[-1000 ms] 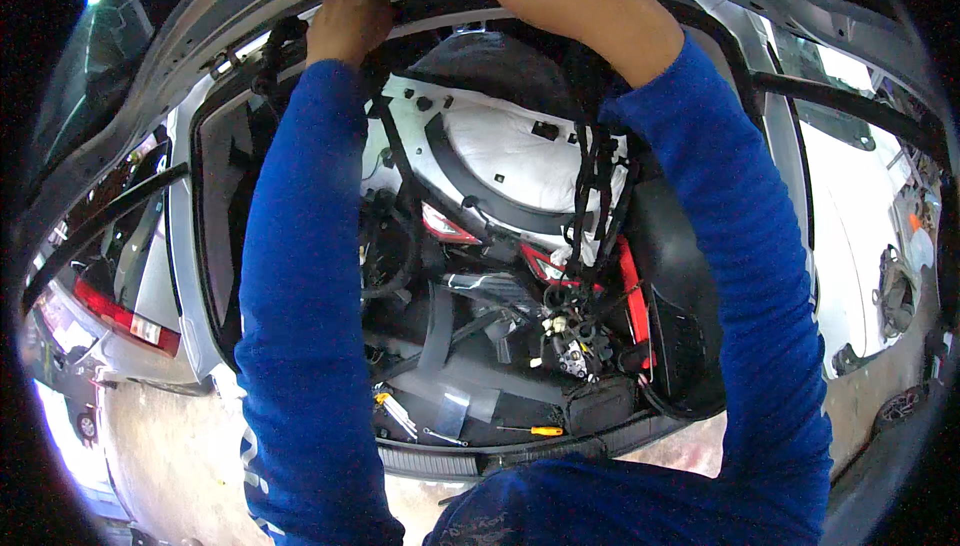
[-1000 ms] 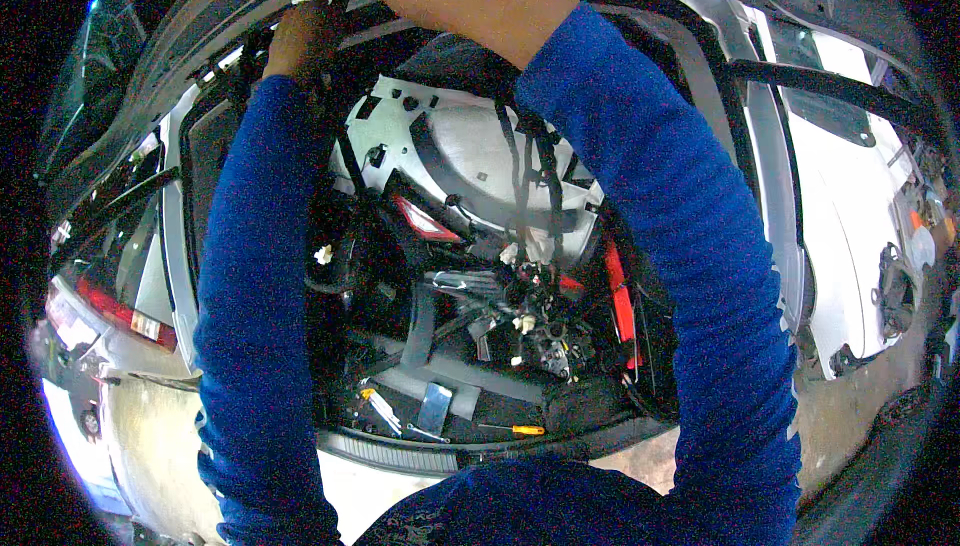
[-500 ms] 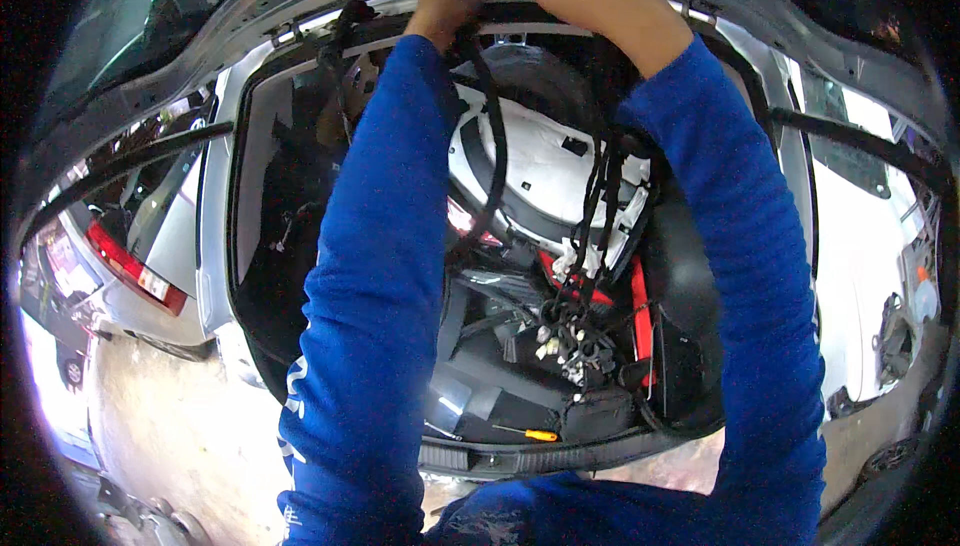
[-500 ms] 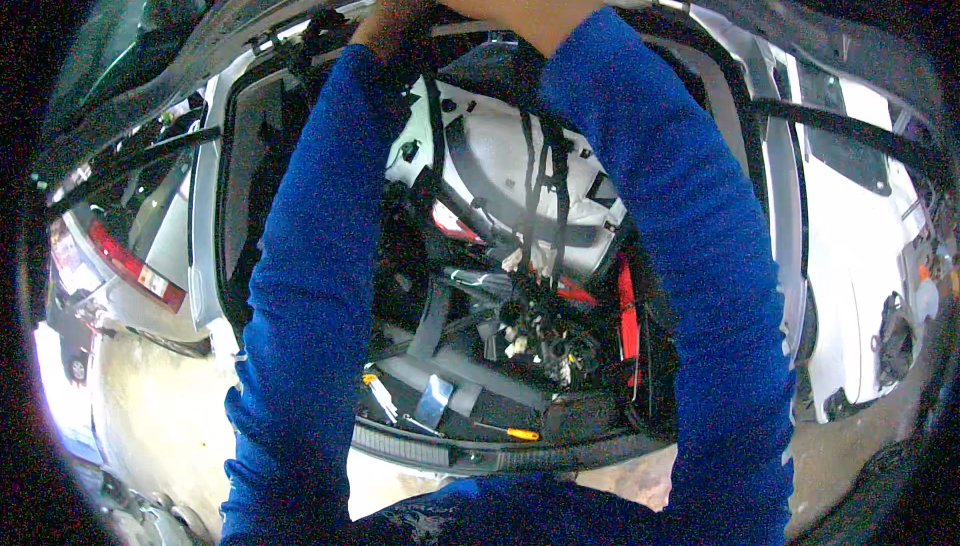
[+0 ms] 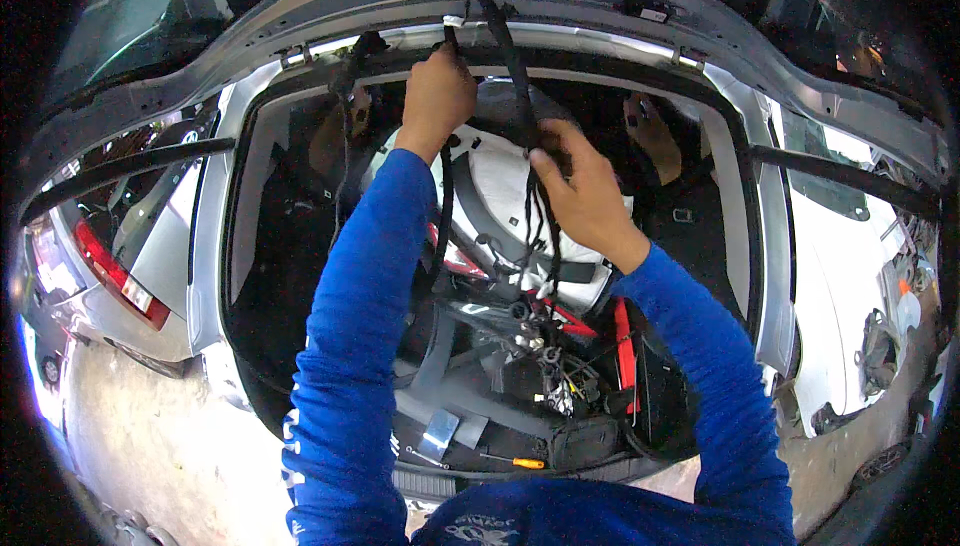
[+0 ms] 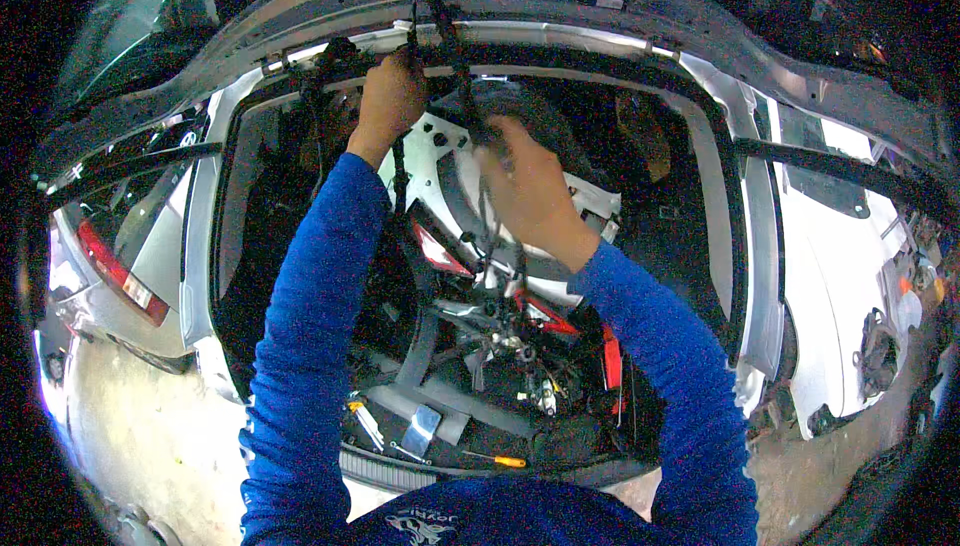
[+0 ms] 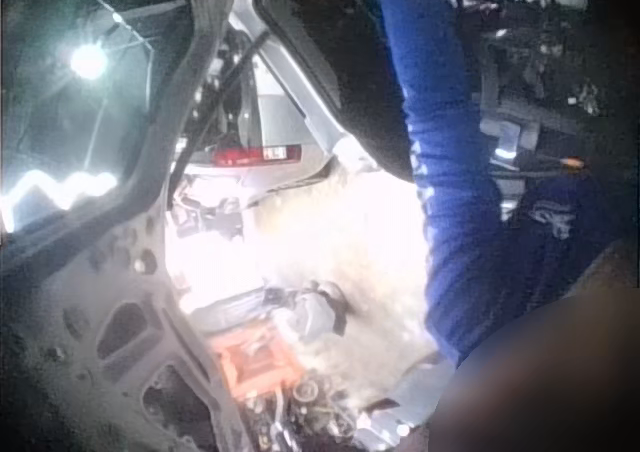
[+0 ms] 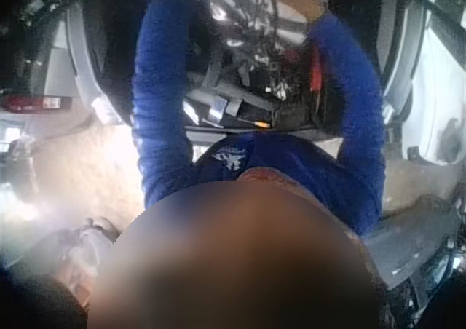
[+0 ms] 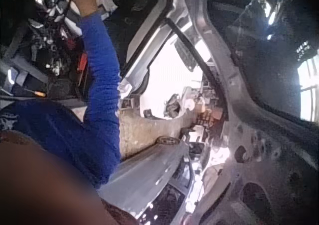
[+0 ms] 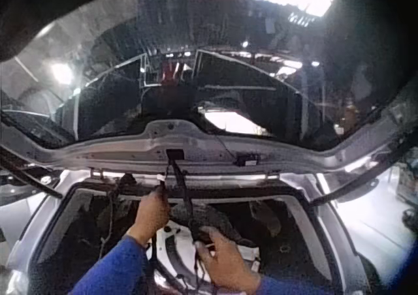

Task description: The person routes and secures a black wiring harness along the upper interior frame of a car trunk, using zip ties and clips. They connect multiple electrical connectors and tuck the harness into place along the trunk lid and side panels.

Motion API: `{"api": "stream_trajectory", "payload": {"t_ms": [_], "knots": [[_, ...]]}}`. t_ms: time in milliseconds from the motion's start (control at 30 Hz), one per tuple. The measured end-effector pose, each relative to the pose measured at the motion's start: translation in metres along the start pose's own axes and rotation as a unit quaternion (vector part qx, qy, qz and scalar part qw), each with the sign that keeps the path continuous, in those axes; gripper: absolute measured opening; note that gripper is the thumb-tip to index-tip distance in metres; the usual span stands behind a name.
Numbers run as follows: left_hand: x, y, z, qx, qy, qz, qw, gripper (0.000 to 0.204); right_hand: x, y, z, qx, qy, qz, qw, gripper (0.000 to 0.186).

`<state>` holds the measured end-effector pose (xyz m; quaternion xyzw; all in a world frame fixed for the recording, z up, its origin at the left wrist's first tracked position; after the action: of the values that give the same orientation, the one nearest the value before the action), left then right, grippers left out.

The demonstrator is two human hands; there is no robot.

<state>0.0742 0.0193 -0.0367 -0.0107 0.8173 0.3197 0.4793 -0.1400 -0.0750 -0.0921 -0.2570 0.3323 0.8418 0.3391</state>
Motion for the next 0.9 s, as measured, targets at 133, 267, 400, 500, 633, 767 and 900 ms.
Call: {"api": "stream_trajectory", "payload": {"t_ms": [133,267,400,500,633,767,900], "knots": [[-0.022,0.037,0.007,-0.093,-0.064,0.002,0.994,0.023,-0.021,0.005,-0.017,0.004,0.150,-0.117,0.982,0.040],[0.002,0.045,0.016,-0.104,-0.080,0.034,0.991,0.026,-0.060,0.031,0.011,0.070,0.240,-0.267,0.931,0.036],[0.042,0.022,0.015,-0.058,-0.032,-0.009,0.998,0.035,-0.091,0.043,0.050,0.168,0.268,-0.255,0.914,0.033],[0.054,0.016,0.006,-0.052,-0.007,0.001,0.999,0.046,-0.097,0.042,0.063,0.159,0.328,-0.236,0.901,0.036],[0.082,0.033,-0.005,-0.075,0.016,0.023,0.997,0.054,-0.089,0.028,0.066,0.289,0.279,-0.180,0.898,0.029],[0.119,0.035,-0.004,0.011,0.045,0.001,0.999,0.051,-0.112,0.020,0.067,0.324,0.329,-0.216,0.860,0.027],[0.123,0.023,-0.005,0.031,0.058,0.004,0.998,0.054,-0.127,0.017,0.061,0.286,0.323,-0.220,0.875,0.024]]}}
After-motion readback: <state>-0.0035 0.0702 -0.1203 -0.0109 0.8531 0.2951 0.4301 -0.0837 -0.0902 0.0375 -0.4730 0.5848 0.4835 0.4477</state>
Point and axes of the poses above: each hand's wrist, its own x-axis away from the middle knuckle, its own y-axis out of the back of the hand, z = x × y, the point moved 1 cm from there along -x, towards the middle knuckle, and after that the axes turned 6 degrees about -z, right-handed, at the moved point
